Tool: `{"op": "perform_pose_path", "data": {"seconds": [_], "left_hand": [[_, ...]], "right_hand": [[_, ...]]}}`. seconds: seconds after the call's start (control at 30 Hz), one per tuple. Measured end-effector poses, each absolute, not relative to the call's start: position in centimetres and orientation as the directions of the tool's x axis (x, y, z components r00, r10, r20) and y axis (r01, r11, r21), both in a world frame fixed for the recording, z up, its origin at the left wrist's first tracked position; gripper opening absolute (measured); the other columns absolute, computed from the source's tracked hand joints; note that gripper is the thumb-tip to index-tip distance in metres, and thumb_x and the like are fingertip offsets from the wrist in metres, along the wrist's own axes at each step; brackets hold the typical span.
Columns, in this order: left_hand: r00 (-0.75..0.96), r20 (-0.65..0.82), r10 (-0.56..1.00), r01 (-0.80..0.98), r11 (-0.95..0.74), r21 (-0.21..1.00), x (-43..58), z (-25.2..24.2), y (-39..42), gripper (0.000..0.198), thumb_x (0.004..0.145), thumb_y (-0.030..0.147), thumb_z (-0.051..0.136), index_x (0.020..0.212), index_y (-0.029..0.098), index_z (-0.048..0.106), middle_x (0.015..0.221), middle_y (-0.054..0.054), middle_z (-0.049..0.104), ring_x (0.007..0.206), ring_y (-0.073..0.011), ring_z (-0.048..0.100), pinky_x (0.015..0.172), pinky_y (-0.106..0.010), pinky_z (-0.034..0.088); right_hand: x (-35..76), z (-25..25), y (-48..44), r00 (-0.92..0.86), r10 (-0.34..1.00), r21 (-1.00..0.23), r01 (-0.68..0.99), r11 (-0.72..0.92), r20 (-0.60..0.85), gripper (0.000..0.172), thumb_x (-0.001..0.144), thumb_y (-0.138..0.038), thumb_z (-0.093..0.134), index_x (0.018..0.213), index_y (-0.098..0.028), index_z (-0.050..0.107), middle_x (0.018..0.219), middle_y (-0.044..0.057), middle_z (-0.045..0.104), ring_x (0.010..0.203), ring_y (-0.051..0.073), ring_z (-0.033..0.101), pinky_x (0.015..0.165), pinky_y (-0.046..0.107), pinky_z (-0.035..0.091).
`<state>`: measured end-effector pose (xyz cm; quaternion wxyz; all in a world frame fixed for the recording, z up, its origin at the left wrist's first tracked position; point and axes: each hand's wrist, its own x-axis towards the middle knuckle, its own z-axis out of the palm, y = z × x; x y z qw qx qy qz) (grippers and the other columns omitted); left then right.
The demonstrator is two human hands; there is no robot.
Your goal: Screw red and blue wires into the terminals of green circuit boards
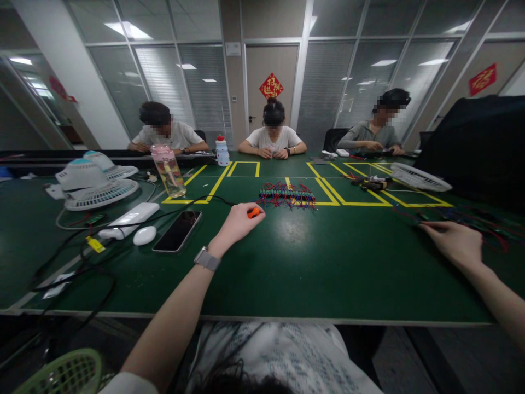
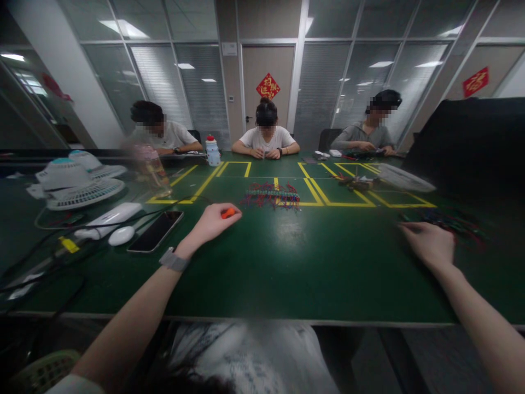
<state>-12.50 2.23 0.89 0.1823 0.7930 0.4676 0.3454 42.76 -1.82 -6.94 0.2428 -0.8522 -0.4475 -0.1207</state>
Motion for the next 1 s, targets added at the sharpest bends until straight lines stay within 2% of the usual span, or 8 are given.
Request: {"op": "perform_pose_path", "data": {"seconds": [0.1,0.27,0.67,0.8,1.0], "left_hand": [[0.329,0.382,0.864,0.617,-0.503,0.606,-12.48,0.93,2.19,0.023,0.081,0.033,0.058,0.084,0.016,0.073,0.088,-0.004,0.073,0.081,-0.0190,0.065,0.078,-0.029,0.046],[0.331,0.377,0.865,0.612,-0.501,0.612,-12.52,0.92,2.19,0.025,0.081,0.035,0.057,0.085,0.016,0.073,0.088,-0.004,0.073,0.080,-0.0192,0.065,0.077,-0.029,0.047],[0.335,0.389,0.858,0.622,-0.512,0.593,-12.41,1.09,1.98,0.024,0.081,0.033,0.056,0.084,0.016,0.073,0.088,-0.004,0.073,0.081,-0.0194,0.065,0.079,-0.030,0.046],[0.339,0.397,0.853,0.617,-0.520,0.590,-12.47,1.17,1.95,0.024,0.081,0.033,0.056,0.084,0.016,0.073,0.087,-0.004,0.073,0.080,-0.0191,0.065,0.078,-0.029,0.046],[0.342,0.398,0.851,0.610,-0.523,0.595,-12.56,0.86,2.21,0.025,0.081,0.034,0.055,0.084,0.016,0.073,0.086,-0.004,0.073,0.079,-0.0190,0.064,0.077,-0.029,0.046]], "right_hand": [[43.19,-6.95,-2.09,0.596,0.686,-0.304,0.803,-0.513,0.418,0.033,0.076,-0.041,0.066,0.094,-0.016,0.078,0.093,0.014,0.075,0.083,0.029,0.065,0.064,0.031,0.043],[43.47,-7.25,-2.34,0.563,0.700,-0.310,0.826,-0.471,0.440,0.028,0.074,-0.041,0.067,0.085,-0.019,0.079,0.092,0.013,0.075,0.080,0.030,0.066,0.061,0.032,0.044],[43.25,-7.36,-1.93,0.569,0.709,-0.377,0.818,-0.435,0.417,0.021,0.072,-0.034,0.070,0.083,-0.018,0.079,0.092,0.012,0.076,0.086,0.030,0.066,0.074,0.033,0.047],[43.56,-7.69,-2.04,0.529,0.708,-0.367,0.845,-0.389,0.468,0.018,0.072,-0.033,0.069,0.080,-0.020,0.078,0.094,0.010,0.076,0.090,0.030,0.067,0.076,0.033,0.047],[43.81,-7.88,-2.32,0.538,0.702,-0.326,0.842,-0.429,0.467,0.022,0.072,-0.036,0.067,0.082,-0.020,0.078,0.099,0.011,0.075,0.090,0.030,0.067,0.068,0.032,0.047]]}}
